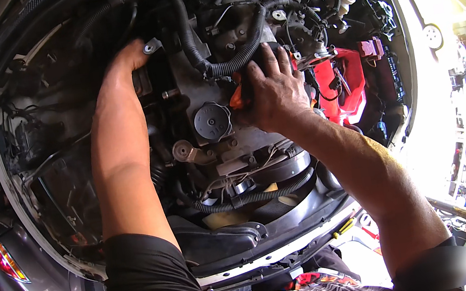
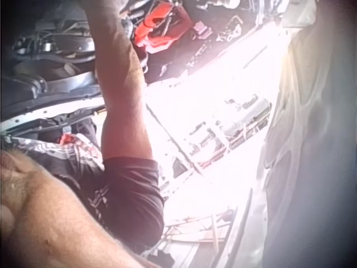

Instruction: Loosening and tightening components on a car engine using hand tools.

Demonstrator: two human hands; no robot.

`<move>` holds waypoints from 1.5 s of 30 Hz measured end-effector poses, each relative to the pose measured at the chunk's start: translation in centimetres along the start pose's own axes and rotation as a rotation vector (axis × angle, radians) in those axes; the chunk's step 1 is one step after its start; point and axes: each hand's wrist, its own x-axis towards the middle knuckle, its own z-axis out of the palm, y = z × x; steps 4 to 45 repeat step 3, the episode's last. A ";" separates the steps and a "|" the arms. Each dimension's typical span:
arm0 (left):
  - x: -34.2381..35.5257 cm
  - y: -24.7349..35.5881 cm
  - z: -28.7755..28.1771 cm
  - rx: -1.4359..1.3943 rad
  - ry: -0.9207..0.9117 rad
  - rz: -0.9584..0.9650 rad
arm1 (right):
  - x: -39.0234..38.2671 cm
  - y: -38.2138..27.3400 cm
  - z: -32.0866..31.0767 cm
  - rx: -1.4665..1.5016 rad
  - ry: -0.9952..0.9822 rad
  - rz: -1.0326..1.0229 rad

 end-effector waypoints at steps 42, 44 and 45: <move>0.2 -0.1 -0.5 0.044 -0.119 0.015 | -0.1 -0.1 0.0 0.014 -0.007 0.002; 0.2 -0.1 -0.5 0.044 -0.119 0.015 | -0.1 -0.1 0.0 0.014 -0.007 0.002; 0.2 -0.1 -0.5 0.044 -0.119 0.015 | -0.1 -0.1 0.0 0.014 -0.007 0.002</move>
